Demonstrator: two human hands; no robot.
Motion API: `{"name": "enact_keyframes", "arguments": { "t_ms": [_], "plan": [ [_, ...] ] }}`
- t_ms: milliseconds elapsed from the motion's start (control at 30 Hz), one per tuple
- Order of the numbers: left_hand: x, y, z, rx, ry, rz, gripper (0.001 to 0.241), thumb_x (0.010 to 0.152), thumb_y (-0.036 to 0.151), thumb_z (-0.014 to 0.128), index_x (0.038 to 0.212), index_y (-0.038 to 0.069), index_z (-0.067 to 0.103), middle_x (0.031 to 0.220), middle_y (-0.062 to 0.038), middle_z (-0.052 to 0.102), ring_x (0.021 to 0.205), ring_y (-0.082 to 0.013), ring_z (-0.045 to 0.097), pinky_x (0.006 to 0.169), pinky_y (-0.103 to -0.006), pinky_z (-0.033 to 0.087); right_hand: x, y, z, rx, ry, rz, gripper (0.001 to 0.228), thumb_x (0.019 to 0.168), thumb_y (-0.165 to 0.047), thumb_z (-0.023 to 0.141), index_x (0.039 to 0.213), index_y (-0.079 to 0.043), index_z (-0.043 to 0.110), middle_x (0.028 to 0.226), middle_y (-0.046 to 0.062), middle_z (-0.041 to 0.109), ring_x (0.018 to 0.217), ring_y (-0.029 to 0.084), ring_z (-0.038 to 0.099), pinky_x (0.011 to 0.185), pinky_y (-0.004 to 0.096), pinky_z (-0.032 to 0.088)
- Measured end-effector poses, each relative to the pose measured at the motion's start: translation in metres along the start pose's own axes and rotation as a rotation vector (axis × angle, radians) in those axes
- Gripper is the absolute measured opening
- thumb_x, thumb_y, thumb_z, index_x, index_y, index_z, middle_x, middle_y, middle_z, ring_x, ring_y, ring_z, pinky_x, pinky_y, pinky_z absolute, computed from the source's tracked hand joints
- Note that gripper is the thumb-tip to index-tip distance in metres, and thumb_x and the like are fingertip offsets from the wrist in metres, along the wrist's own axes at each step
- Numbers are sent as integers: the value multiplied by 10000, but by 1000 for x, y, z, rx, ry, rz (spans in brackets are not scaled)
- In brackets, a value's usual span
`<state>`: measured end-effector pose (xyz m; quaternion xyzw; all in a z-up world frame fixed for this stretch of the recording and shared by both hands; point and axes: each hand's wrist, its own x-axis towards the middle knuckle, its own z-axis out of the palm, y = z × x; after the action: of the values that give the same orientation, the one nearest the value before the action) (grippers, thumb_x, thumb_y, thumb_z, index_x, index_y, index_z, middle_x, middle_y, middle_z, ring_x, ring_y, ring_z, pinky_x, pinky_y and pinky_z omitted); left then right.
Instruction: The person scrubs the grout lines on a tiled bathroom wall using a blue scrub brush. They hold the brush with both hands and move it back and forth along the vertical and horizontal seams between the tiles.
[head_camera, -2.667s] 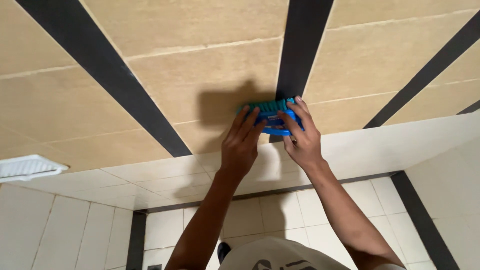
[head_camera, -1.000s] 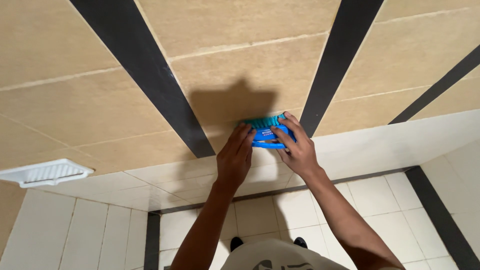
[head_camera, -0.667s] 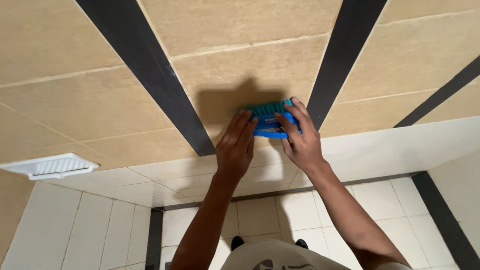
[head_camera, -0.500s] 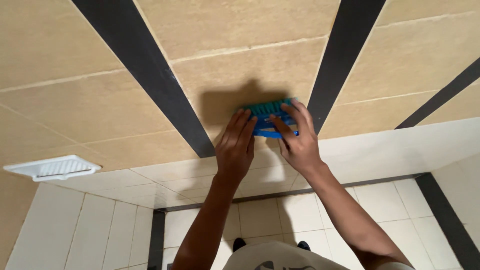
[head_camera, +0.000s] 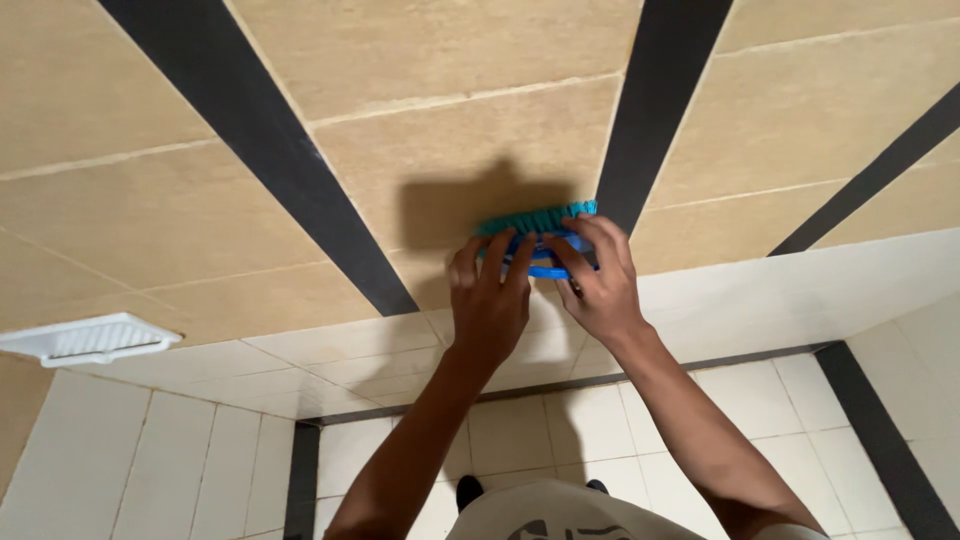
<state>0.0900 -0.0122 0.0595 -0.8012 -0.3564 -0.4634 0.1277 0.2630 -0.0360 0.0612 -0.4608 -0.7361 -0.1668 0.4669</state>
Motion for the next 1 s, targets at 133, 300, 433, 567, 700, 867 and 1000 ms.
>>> {"name": "enact_keyframes", "arguments": {
  "t_ms": [133, 300, 433, 567, 700, 867, 1000],
  "plan": [
    [-3, -3, 15, 15, -11, 41, 476, 861, 85, 716, 1333, 99, 657, 1333, -133, 581, 1207, -361, 515, 988, -548, 443, -5, 8, -5, -21, -16, -3, 549, 689, 31, 847, 1209, -77, 707, 1340, 173, 587, 1285, 417, 547, 1066, 502, 518],
    [-7, -3, 22, 23, -6, 74, 468, 888, 85, 679, 1354, 114, 658, 1332, -118, 573, 1230, -358, 510, 1004, -531, 451, -12, 17, -4, -21, -17, -2, 538, 719, 10, 861, 1224, -83, 700, 1342, 167, 583, 1291, 410, 546, 1061, 499, 524],
    [-17, -6, 24, 43, 16, 85, 450, 908, 92, 684, 1357, 116, 655, 1338, -120, 572, 1224, -344, 500, 1024, -537, 448, -14, 21, -5, -40, -53, -43, 533, 699, -10, 863, 1203, -80, 705, 1337, 172, 579, 1275, 417, 543, 1046, 514, 524],
    [-32, -17, 25, 40, 11, 96, 472, 884, 68, 685, 1354, 112, 656, 1329, -134, 570, 1254, -358, 492, 1043, -547, 441, -19, 22, 2, -34, -130, -67, 506, 736, -34, 876, 1214, -88, 716, 1312, 167, 575, 1229, 411, 551, 992, 508, 538],
    [-42, -31, 17, 48, -8, 54, 484, 868, 62, 703, 1347, 117, 667, 1325, -131, 574, 1257, -362, 493, 1063, -537, 443, -20, 12, 18, -6, -141, -73, 525, 744, -63, 882, 1239, -104, 713, 1300, 166, 565, 1235, 418, 535, 983, 503, 543],
    [-45, -49, -5, 78, -1, 53, 498, 850, 93, 740, 1341, 118, 667, 1316, -132, 575, 1242, -363, 492, 1070, -545, 439, -14, -7, 38, -6, -137, -75, 531, 744, -58, 882, 1247, -110, 717, 1295, 155, 563, 1242, 414, 526, 992, 497, 542],
    [-51, -69, -15, 75, 32, 79, 482, 886, 65, 738, 1357, 132, 660, 1323, -119, 575, 1251, -351, 499, 1062, -522, 450, -6, -26, 49, 14, -114, -80, 550, 723, -63, 884, 1243, -97, 710, 1282, 162, 562, 1222, 415, 529, 994, 509, 532]
  ]
}}
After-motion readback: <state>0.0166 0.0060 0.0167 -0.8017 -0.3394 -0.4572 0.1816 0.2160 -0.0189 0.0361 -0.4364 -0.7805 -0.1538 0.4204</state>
